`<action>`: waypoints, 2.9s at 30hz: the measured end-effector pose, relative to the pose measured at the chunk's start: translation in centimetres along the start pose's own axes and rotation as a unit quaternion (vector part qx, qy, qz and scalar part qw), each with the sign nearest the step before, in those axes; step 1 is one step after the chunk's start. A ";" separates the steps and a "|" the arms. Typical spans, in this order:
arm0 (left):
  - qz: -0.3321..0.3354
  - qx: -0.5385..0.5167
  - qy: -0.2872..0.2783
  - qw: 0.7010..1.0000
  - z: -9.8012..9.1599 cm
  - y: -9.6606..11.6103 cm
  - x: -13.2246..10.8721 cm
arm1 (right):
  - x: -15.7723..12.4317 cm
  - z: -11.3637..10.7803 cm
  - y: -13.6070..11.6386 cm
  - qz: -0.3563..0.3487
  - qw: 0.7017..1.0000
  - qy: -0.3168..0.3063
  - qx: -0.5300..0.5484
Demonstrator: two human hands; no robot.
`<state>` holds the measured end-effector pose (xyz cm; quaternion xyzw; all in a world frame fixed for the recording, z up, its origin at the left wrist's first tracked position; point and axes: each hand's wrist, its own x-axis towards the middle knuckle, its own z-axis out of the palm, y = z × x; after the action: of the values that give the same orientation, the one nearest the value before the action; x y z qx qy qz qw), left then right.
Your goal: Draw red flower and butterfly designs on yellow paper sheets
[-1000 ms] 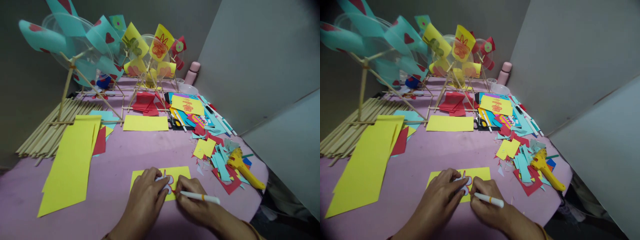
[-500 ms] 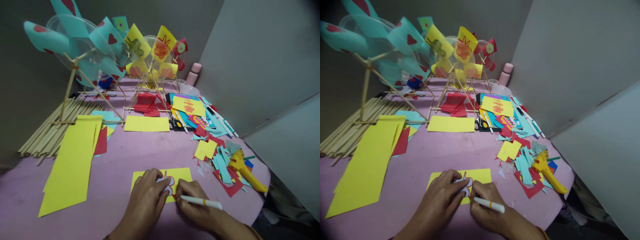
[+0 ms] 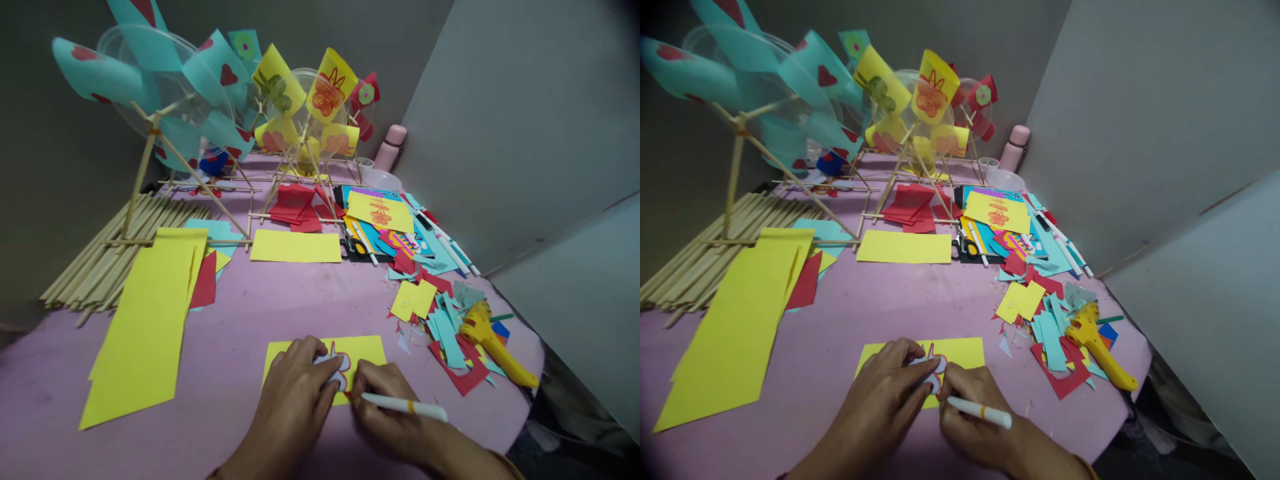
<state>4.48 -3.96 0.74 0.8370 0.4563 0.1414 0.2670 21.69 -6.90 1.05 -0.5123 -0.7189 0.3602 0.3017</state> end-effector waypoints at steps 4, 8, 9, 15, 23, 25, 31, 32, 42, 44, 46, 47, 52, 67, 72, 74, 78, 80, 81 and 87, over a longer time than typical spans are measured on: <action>-0.001 0.003 -0.004 1.000 -0.1 0.1 0.0 | 0.0 -0.2 -0.1 -0.004 1.000 0.015 0.015; -0.006 0.004 -0.010 1.000 0.0 0.1 0.1 | -0.2 0.0 0.3 -0.026 0.997 0.064 0.033; -0.006 0.003 -0.010 1.000 0.0 0.1 0.1 | -0.3 0.2 0.4 -0.033 0.996 0.076 0.033; 0.000 -0.005 -0.010 1.000 0.1 -0.1 0.0 | -0.3 0.3 0.5 -0.084 0.992 0.082 -0.040; 0.007 -0.006 -0.003 1.000 0.0 0.0 -0.2 | -0.4 0.3 0.4 -0.137 0.979 0.099 -0.113; 0.012 -0.007 -0.001 1.000 -0.1 0.0 -0.2 | -0.4 0.3 0.4 -0.140 0.979 0.100 -0.111; 0.022 0.001 -0.027 0.999 -0.8 -0.1 0.3 | -0.2 0.0 -0.1 -0.099 0.990 0.072 -0.069; 0.024 0.002 -0.029 0.999 -0.9 -0.1 0.4 | -0.2 0.0 -0.1 -0.093 0.992 0.068 -0.059; 0.032 0.000 -0.034 0.999 -1.2 -0.2 0.7 | -1.0 -0.3 0.2 0.052 0.989 0.122 0.058; 0.030 -0.003 -0.040 0.999 -1.3 -0.2 0.6 | -0.9 0.2 0.1 0.059 0.994 0.066 0.067; 0.028 -0.006 -0.046 0.999 -1.3 -0.2 0.6 | -0.8 1.0 0.2 0.049 0.996 0.044 0.063; 0.028 -0.005 -0.046 0.999 -1.2 -0.3 0.6 | -0.8 1.5 0.3 0.032 0.996 0.061 0.058; 0.033 0.006 -0.049 0.998 -0.9 -0.7 0.8 | -0.8 3.2 1.6 -0.027 0.992 0.121 0.033; 0.032 0.005 -0.055 0.998 -0.7 -0.8 0.6 | 0.0 1.4 -0.7 -0.002 1.000 0.008 0.022; 0.037 0.009 -0.050 0.998 -0.6 -0.9 0.4 | -0.1 1.2 -0.9 -0.010 1.000 -0.010 0.009; 0.040 0.008 -0.045 0.998 -0.5 -0.9 0.4 | -0.2 1.3 -0.6 -0.017 1.000 -0.009 0.000; 0.046 0.010 -0.031 0.998 -0.4 -1.0 0.5 | -0.2 1.3 -0.4 -0.018 1.000 -0.007 -0.012; 0.047 0.015 -0.028 0.998 -0.3 -1.0 0.4 | -0.2 1.2 -0.5 -0.014 1.000 -0.013 -0.006; 0.048 0.015 -0.029 0.998 -0.3 -1.0 0.4 | -0.2 1.2 -0.6 -0.014 1.000 -0.017 -0.004; 0.046 0.010 -0.038 0.998 -0.3 -1.0 0.6 | -0.5 1.0 -0.5 -0.001 1.000 -0.024 0.002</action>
<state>3.94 -2.91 0.43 0.8643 0.4082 0.1168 0.2696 20.78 -7.67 0.94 -0.5019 -0.7258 0.3736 0.2859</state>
